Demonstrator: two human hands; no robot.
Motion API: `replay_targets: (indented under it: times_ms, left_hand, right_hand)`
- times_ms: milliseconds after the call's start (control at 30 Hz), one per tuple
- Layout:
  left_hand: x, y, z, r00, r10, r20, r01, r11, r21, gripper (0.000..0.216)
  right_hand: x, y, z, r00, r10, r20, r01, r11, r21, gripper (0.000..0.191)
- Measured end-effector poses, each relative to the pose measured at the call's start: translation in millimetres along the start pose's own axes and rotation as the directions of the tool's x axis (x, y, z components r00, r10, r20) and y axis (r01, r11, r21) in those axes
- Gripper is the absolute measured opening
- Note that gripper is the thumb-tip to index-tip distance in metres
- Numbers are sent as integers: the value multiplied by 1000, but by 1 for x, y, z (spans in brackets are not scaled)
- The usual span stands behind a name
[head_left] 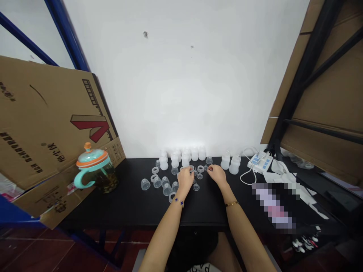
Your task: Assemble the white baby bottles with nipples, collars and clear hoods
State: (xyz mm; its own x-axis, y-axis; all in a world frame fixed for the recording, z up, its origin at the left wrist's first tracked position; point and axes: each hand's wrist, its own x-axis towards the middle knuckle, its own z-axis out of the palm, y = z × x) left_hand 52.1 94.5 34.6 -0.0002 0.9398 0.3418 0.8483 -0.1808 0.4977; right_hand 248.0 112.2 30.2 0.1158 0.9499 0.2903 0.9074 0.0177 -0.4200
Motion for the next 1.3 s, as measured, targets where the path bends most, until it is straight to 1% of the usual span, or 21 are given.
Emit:
replay_targets:
  times_ms: [133,300,433,633,833,1100,1300]
  left_hand:
    - [0,-1,1,1000,15,-15,-15,1000,-11,20]
    - [0,-2,4,999,46,-30,-46,999,2,31]
    - [1,-2,6,999,52,-12,-52,999,16,32]
    - [0,-1,5,999,42,7,-42,998,41,35]
    - [1,-2,7,998,53,29,-54,998,33,34]
    - [1,-5,12,997,79,19,-79,997,9,33]
    - [1,-4,12,996,81,30,-80,997,-2,33]
  right_hand:
    - [1,1,2,1000,-14,-7,13,1000,-17,17]
    - [-1,-3,2,1000,-22,22,23,999,-43,20]
    - [-4,-8,0,997,-55,47,58,995,-81,28]
    - [-7,-13,2,990,-107,96,124,974,-189,41]
    - [-10,-15,3,982,-138,126,164,960,-227,39]
    - [-10,-17,5,983,-133,128,160,960,-231,42]
    - [-11,-17,10,984,-136,112,160,956,-244,42]
